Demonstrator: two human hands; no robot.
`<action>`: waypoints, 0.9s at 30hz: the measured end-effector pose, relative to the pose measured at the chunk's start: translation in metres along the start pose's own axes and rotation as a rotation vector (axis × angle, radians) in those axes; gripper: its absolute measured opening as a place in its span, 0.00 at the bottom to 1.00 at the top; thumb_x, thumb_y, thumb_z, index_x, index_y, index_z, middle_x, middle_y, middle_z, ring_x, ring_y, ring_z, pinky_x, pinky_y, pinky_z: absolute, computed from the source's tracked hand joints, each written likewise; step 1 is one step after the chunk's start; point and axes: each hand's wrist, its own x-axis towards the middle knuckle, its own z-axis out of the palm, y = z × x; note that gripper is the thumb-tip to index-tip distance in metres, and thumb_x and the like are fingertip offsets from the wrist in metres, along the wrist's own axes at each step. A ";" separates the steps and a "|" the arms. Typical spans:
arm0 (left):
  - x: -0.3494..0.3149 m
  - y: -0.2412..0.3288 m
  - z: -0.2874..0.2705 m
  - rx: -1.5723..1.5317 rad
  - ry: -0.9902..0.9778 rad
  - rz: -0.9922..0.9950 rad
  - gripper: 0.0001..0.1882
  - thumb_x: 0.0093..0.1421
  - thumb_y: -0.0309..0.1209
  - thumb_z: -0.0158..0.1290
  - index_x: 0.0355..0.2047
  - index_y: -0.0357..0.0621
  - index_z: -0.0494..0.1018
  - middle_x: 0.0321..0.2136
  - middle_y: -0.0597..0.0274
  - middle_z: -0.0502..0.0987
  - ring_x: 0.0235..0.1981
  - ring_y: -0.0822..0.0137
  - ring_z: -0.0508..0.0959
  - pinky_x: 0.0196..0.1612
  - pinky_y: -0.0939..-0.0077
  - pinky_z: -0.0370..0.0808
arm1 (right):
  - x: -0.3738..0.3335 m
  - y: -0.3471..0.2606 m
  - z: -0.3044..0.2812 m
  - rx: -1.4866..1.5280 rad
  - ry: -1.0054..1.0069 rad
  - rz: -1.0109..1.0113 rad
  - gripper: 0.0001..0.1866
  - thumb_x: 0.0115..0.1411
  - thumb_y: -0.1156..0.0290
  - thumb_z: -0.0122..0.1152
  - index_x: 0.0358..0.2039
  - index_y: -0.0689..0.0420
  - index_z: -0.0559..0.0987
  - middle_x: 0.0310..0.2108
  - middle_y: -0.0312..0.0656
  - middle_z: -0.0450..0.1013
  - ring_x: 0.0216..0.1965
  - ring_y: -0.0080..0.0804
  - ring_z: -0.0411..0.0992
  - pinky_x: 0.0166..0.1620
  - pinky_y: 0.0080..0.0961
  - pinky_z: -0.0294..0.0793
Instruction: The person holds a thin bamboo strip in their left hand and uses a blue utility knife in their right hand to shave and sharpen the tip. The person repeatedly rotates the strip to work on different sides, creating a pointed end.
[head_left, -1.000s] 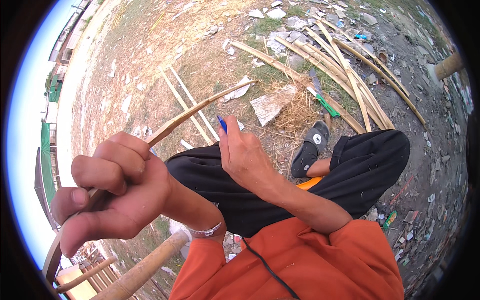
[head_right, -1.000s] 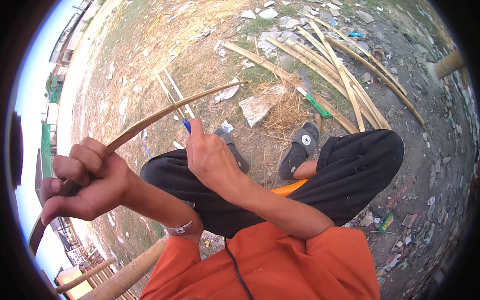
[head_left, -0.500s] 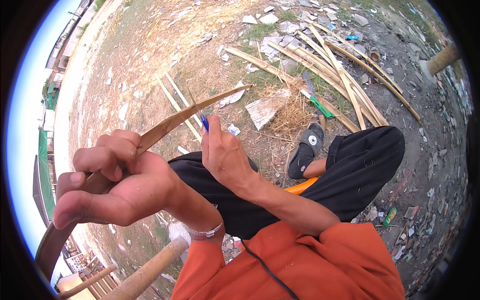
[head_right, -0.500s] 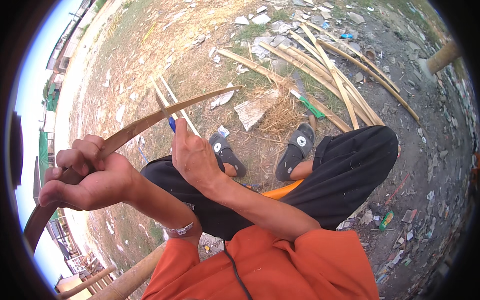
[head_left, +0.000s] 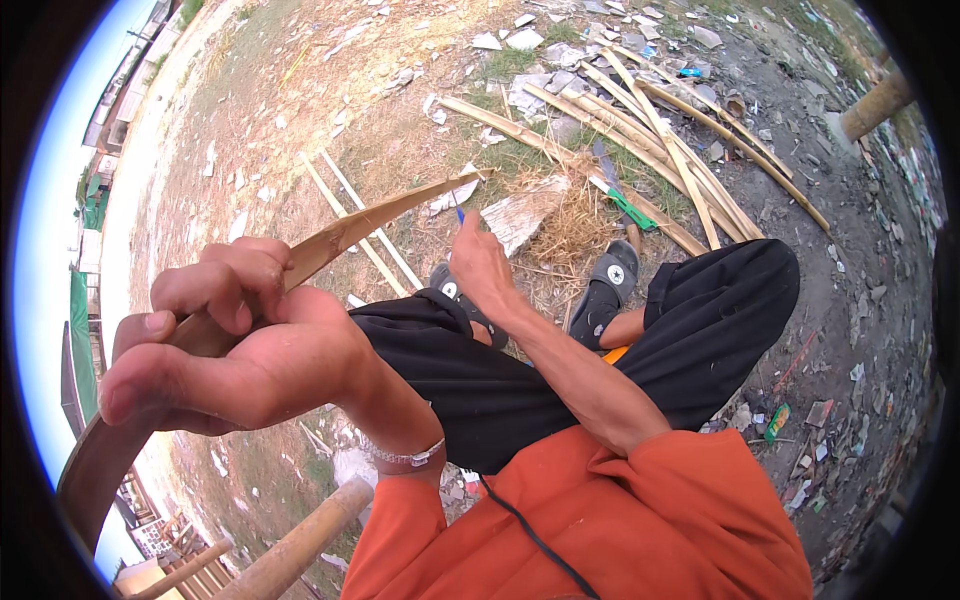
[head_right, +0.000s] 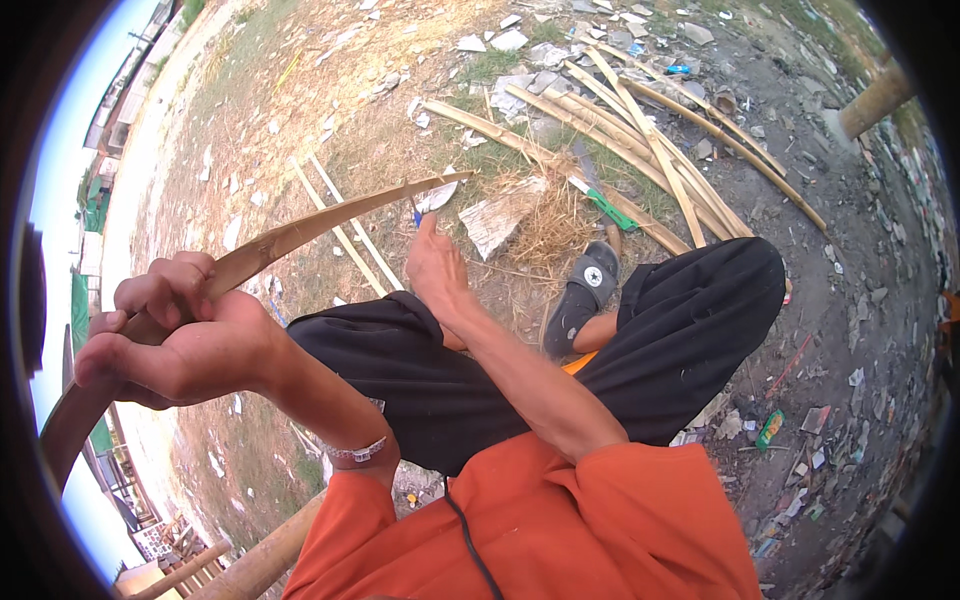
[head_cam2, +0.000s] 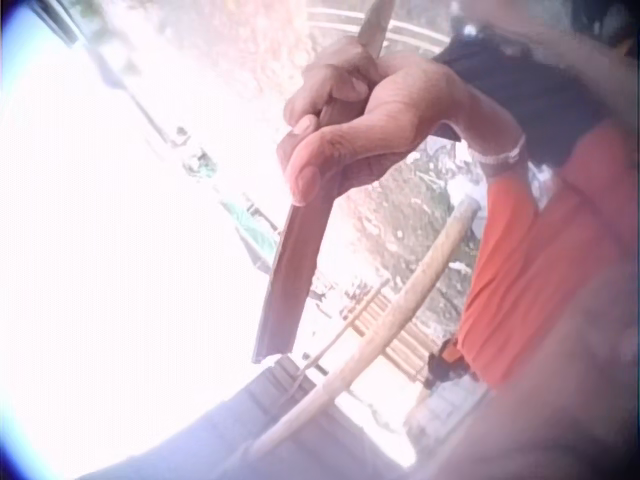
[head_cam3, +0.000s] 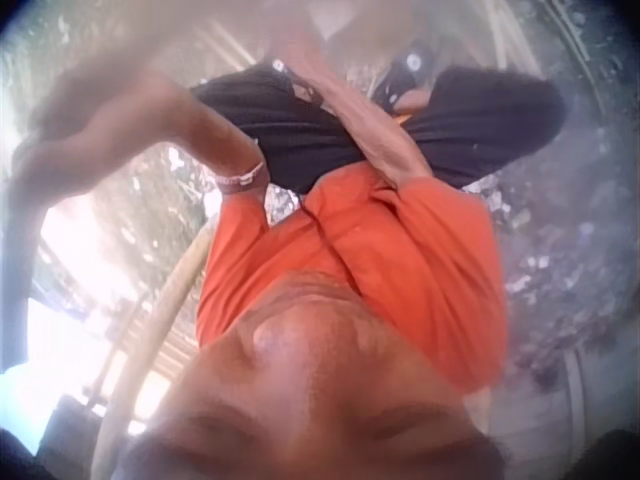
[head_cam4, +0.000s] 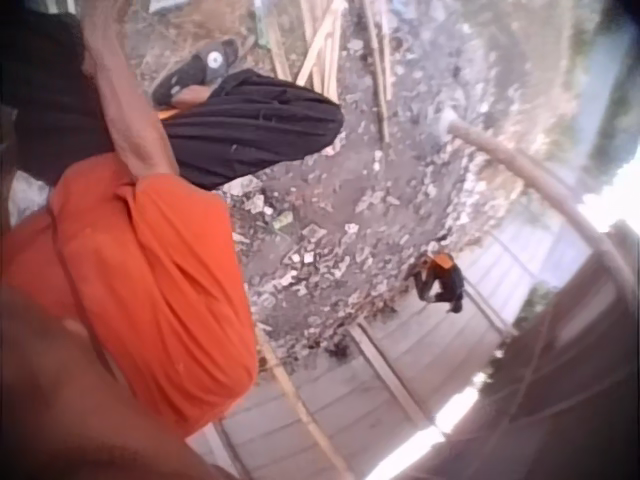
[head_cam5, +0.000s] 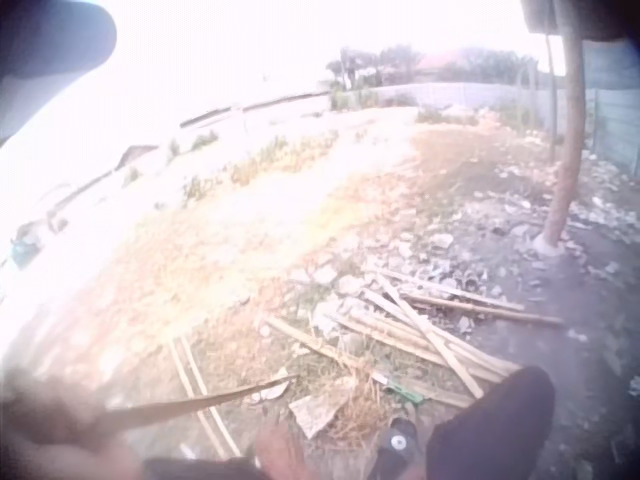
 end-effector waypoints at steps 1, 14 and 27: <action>0.000 0.002 0.003 -0.020 -0.032 -0.002 0.22 0.62 0.58 0.32 0.28 0.53 0.56 0.08 0.68 0.54 0.08 0.77 0.48 0.13 0.83 0.50 | 0.001 0.032 0.008 -0.074 0.019 0.049 0.07 0.61 0.75 0.42 0.35 0.67 0.61 0.12 0.55 0.67 0.16 0.53 0.70 0.20 0.44 0.67; -0.002 -0.009 -0.012 -0.060 -0.046 0.001 0.20 0.62 0.55 0.39 0.26 0.53 0.58 0.11 0.70 0.56 0.09 0.76 0.50 0.16 0.79 0.54 | -0.001 -0.020 0.004 0.081 -0.044 -0.011 0.12 0.58 0.76 0.45 0.40 0.71 0.62 0.16 0.58 0.69 0.20 0.57 0.72 0.23 0.46 0.70; 0.001 -0.007 0.002 0.051 0.104 0.058 0.22 0.62 0.54 0.39 0.26 0.48 0.57 0.10 0.68 0.54 0.09 0.75 0.53 0.15 0.79 0.54 | 0.008 -0.026 -0.017 0.347 0.085 -0.024 0.10 0.63 0.68 0.40 0.36 0.64 0.61 0.12 0.57 0.66 0.17 0.59 0.68 0.22 0.49 0.65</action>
